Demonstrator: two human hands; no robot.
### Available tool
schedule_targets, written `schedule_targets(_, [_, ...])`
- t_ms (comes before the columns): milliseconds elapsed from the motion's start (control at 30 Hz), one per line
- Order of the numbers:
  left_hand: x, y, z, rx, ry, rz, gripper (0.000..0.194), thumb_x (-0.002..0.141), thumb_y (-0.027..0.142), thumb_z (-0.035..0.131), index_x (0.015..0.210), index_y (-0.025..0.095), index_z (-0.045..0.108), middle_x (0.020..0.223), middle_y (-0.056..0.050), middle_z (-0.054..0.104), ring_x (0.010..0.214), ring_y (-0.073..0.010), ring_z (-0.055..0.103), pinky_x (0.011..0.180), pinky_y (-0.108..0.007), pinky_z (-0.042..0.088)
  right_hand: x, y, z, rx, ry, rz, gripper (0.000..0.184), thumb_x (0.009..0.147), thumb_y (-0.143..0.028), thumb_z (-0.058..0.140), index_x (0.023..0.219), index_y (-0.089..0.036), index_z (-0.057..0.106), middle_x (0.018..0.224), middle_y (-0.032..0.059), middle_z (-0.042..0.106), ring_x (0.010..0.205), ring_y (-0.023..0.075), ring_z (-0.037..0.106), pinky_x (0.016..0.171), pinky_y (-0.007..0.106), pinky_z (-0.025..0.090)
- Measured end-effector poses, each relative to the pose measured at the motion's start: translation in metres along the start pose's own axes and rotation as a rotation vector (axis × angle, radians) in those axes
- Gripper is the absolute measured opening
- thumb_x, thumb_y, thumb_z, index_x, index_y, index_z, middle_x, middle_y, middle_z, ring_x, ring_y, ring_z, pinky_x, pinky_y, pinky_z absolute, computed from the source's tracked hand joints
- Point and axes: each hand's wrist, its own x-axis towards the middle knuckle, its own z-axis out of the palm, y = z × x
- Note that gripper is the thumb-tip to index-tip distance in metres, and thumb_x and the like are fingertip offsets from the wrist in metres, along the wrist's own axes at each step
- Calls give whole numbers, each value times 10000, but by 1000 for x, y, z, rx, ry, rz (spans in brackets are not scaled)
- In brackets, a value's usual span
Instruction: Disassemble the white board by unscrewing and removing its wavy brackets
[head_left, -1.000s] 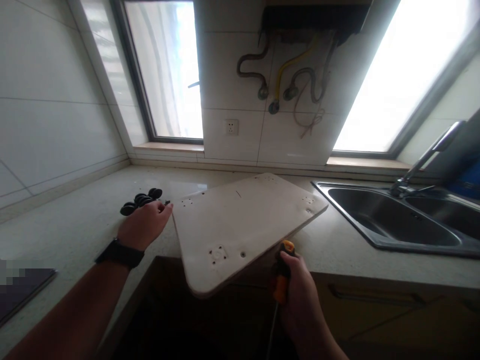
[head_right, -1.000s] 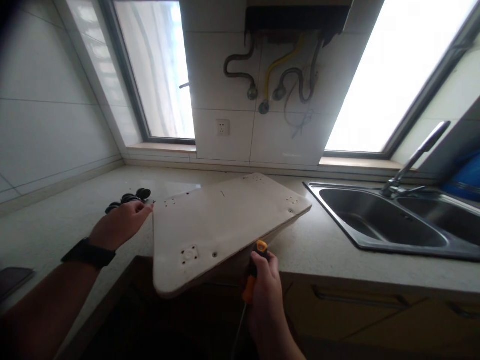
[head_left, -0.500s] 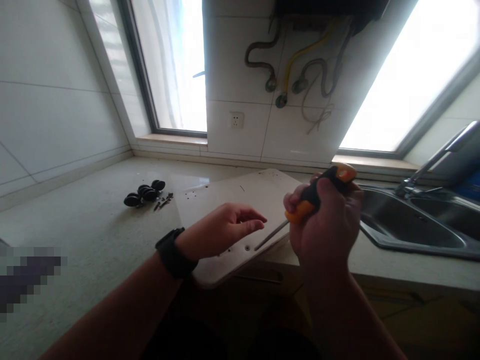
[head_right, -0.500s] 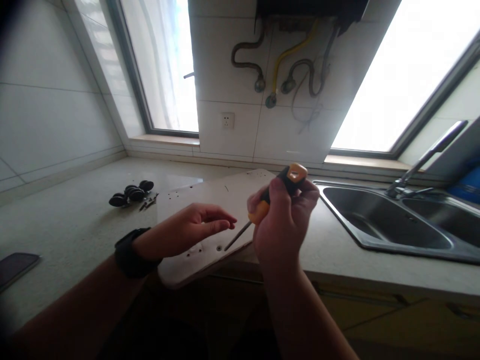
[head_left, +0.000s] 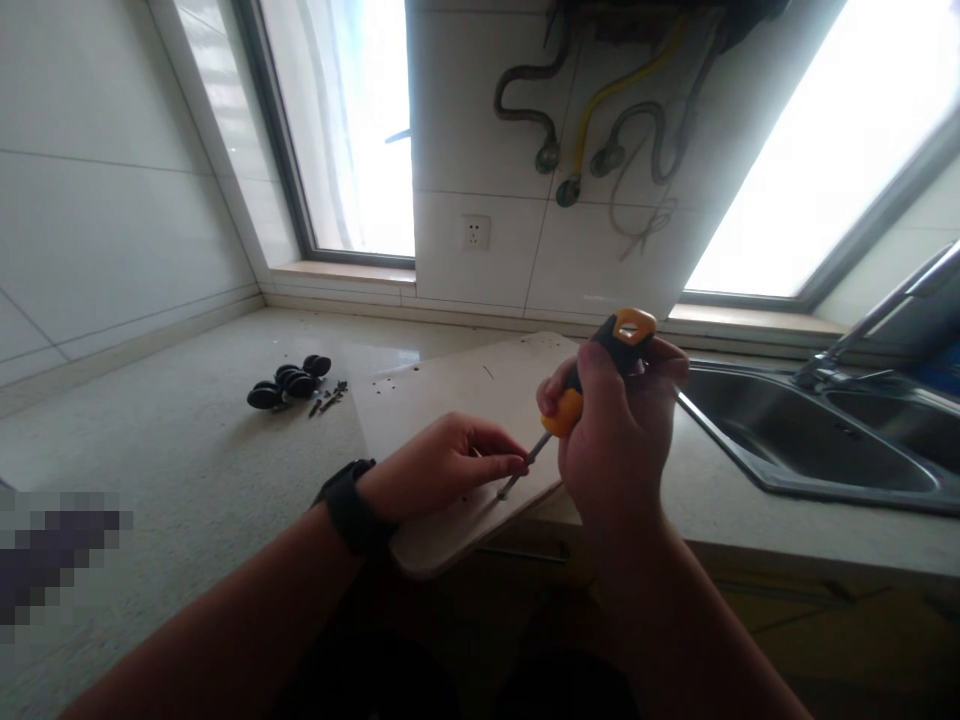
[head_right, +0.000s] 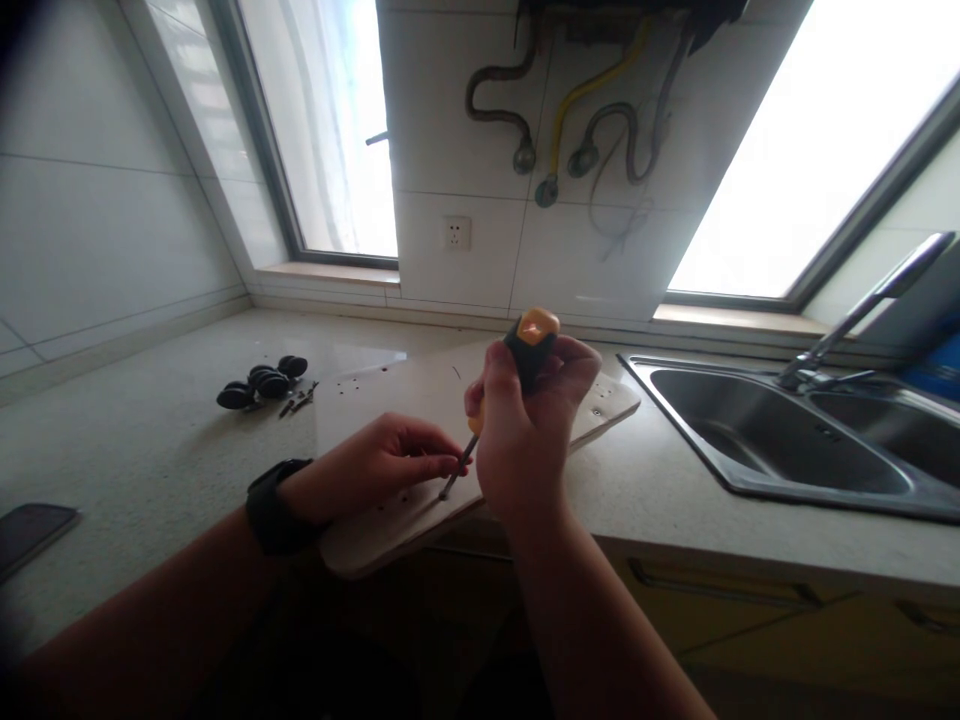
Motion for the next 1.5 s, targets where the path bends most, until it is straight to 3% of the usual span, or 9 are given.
schedule_targets(267, [-1,-7,-6,-85,-94,71,214,925,255,700,1094,135,756,1087,-109,758,992,-206,696,912,-328,531,4,-1,6,-180,-231,-37,521,744,-202,807,985,-273,350,834,-78,574,609,90,629,480,196,518])
schedule_targets(533, [-2,-9,-5,-139,-73,55,161,895,237,732,996,115,765,1006,-106,770,943,-207,708,910,-332,535,6,-6,7,-151,-273,-15,498,643,-240,912,882,-222,476,768,-64,645,661,107,656,553,219,552])
schedule_targets(733, [0,-10,-5,-124,-8,27,148,837,249,792,896,117,760,946,-86,765,880,-192,695,872,-326,518,8,-13,2,-112,-459,113,338,770,-302,818,1016,-172,628,902,28,712,778,149,697,674,288,579])
schedule_targets(900, [0,-6,-2,-30,40,9,182,830,284,809,831,126,720,889,-57,748,811,-167,671,776,-293,498,10,-17,0,-32,-596,248,302,900,-344,616,1146,-170,606,1086,90,719,895,175,699,775,331,571])
schedule_targets(1000, [-2,1,4,79,111,10,266,825,340,818,775,128,665,769,-23,700,691,-139,605,654,-266,443,10,-18,0,-57,-586,224,331,897,-389,608,1167,-201,571,1058,65,693,884,172,657,752,327,539])
schedule_targets(1167, [-4,5,14,231,214,22,385,833,440,808,732,143,585,678,15,626,624,-119,515,582,-255,369,12,-15,3,-316,-487,79,382,809,-383,772,1116,-227,607,822,-29,517,702,116,497,607,285,437])
schedule_targets(1267, [-3,4,14,277,267,53,416,799,457,838,731,148,568,678,22,612,623,-118,501,576,-255,363,15,-13,3,-262,-436,103,516,698,-331,867,1130,-224,607,792,-37,552,679,124,537,586,291,473])
schedule_targets(1367, [-2,3,13,169,185,59,317,820,396,833,891,142,656,806,-18,685,729,-147,602,666,-270,454,18,-11,1,-151,-397,201,697,554,-286,950,1109,-251,529,809,-23,663,698,177,650,566,312,545])
schedule_targets(1500, [-2,4,10,-97,10,71,396,883,284,769,1242,151,670,1140,-116,725,1015,-219,684,823,-313,520,19,-12,0,-87,-428,281,572,587,-284,935,990,-233,531,906,33,744,760,216,726,609,337,606])
